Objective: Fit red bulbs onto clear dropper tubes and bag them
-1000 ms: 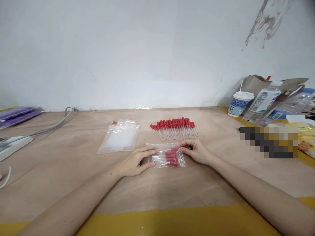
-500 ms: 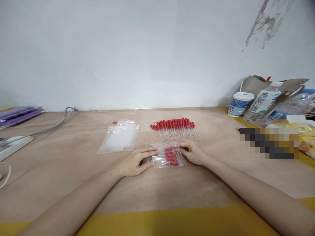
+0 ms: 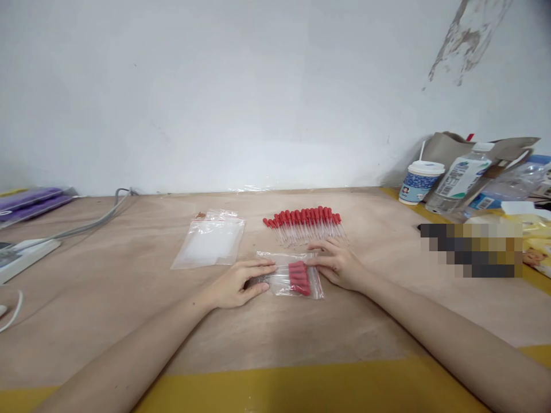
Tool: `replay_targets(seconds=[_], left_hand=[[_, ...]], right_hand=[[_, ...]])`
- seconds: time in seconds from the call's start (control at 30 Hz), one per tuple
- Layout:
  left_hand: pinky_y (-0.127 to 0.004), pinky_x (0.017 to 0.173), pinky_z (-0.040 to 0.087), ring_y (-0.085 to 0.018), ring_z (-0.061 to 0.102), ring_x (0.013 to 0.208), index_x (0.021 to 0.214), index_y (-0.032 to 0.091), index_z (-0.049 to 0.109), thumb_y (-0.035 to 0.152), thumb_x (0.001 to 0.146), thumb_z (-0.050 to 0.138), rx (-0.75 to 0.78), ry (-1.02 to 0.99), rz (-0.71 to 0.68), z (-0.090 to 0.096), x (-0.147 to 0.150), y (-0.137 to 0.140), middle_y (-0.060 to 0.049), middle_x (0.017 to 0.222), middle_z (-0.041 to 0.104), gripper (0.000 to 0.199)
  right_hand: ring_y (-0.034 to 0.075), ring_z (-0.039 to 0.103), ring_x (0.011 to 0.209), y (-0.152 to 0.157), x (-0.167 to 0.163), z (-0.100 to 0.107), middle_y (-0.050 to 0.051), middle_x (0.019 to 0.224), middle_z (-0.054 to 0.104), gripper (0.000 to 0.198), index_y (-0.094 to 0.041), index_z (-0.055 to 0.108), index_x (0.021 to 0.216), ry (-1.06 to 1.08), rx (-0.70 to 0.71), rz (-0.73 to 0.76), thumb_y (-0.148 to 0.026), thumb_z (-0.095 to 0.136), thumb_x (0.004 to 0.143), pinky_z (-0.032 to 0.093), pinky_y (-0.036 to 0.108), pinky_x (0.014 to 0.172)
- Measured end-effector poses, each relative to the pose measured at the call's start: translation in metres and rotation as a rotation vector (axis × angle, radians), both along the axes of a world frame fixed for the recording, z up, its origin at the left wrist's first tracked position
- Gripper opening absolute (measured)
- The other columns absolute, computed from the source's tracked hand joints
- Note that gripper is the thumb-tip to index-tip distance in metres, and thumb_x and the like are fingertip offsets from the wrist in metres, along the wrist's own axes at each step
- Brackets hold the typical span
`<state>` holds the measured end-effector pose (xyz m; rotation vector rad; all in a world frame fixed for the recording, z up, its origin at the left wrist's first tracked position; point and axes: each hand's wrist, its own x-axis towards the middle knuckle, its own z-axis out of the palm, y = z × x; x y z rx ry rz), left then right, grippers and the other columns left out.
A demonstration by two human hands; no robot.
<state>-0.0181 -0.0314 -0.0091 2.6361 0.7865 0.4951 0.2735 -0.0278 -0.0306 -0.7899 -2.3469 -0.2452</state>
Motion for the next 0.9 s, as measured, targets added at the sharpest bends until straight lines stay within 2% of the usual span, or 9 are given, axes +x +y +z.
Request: replay_targets(seconds=[0.1,0.2,0.33,0.4,0.5,0.57,0.7,0.8,0.9], left_hand=[[-0.039,0.102,0.034,-0.02,0.045,0.12,0.126,0.028,0.047,0.027,0.086,0.047,-0.044,-0.004,-0.011,0.002,-0.002,-0.001,-0.004,0.132,0.047,0.04],[-0.038,0.101,0.035,-0.02,0.046,0.119,0.126,0.027,0.048,0.026,0.085,0.048,-0.069,-0.007,-0.011,0.003,-0.002,-0.003,-0.004,0.131,0.048,0.041],[-0.037,0.1,0.036,-0.02,0.046,0.119,0.121,0.025,0.053,0.027,0.085,0.046,-0.074,-0.031,0.02,0.003,-0.004,0.002,-0.004,0.129,0.05,0.037],[-0.037,0.1,0.036,-0.021,0.044,0.12,0.116,0.023,0.058,0.031,0.087,0.043,0.004,-0.079,0.167,0.002,-0.01,0.012,-0.005,0.127,0.052,0.034],[-0.042,0.104,0.028,-0.024,0.04,0.123,0.114,0.02,0.061,0.04,0.088,0.037,0.222,-0.093,0.559,0.001,-0.027,0.032,-0.009,0.125,0.053,0.041],[-0.048,0.104,0.022,-0.029,0.029,0.129,0.122,0.023,0.053,0.044,0.088,0.033,0.222,0.064,0.698,-0.001,-0.041,0.043,-0.009,0.136,0.041,0.045],[-0.061,0.098,0.018,-0.036,0.022,0.131,0.127,0.035,0.045,0.054,0.086,0.026,0.036,0.341,0.829,0.0,-0.063,0.054,-0.007,0.143,0.03,0.049],[-0.061,0.097,0.02,-0.035,0.024,0.13,0.134,0.03,0.035,0.051,0.087,0.024,0.03,0.385,0.9,0.002,-0.072,0.055,-0.01,0.142,0.03,0.052],[-0.053,0.099,0.024,-0.031,0.025,0.131,0.14,0.018,0.02,0.044,0.087,0.028,0.035,0.386,0.944,0.003,-0.076,0.055,-0.014,0.142,0.029,0.06]], right_hand=[[0.019,0.053,0.1,-0.009,-0.007,0.006,0.006,0.11,0.06,0.023,-0.023,0.064,0.096,-0.057,-0.016,0.062,-0.018,0.045,0.085,0.043,0.036,0.081],[0.019,0.05,0.109,-0.016,-0.012,0.011,0.006,0.12,0.056,0.031,-0.024,0.059,0.11,-0.123,-0.048,0.13,-0.016,0.043,0.085,0.042,0.037,0.087],[0.016,0.05,0.112,-0.014,-0.015,0.005,0.003,0.121,0.057,0.035,-0.025,0.057,0.115,-0.103,-0.157,0.253,-0.014,0.04,0.087,0.043,0.034,0.093],[0.014,0.049,0.114,-0.011,-0.016,-0.001,0.003,0.118,0.059,0.036,-0.022,0.057,0.116,-0.035,-0.208,0.327,-0.011,0.038,0.087,0.042,0.031,0.096],[0.014,0.051,0.112,-0.01,-0.021,-0.008,0.005,0.117,0.059,0.038,-0.019,0.055,0.119,0.031,-0.206,0.36,-0.011,0.037,0.087,0.042,0.03,0.097],[0.014,0.054,0.11,-0.01,-0.028,-0.008,0.005,0.118,0.059,0.038,-0.02,0.055,0.119,0.027,-0.191,0.299,-0.013,0.036,0.087,0.044,0.03,0.096],[0.017,0.057,0.104,-0.008,-0.055,-0.002,0.002,0.119,0.058,0.037,-0.024,0.057,0.117,-0.044,-0.201,0.057,-0.018,0.037,0.087,0.047,0.031,0.088],[0.021,0.056,0.102,0.002,-0.086,0.006,0.006,0.118,0.058,0.037,-0.02,0.057,0.117,-0.112,-0.201,-0.079,-0.017,0.038,0.086,0.045,0.034,0.084],[0.023,0.053,0.1,0.019,-0.119,0.012,0.01,0.109,0.061,0.033,-0.019,0.059,0.112,-0.136,-0.205,-0.201,-0.019,0.039,0.085,0.039,0.039,0.083]])
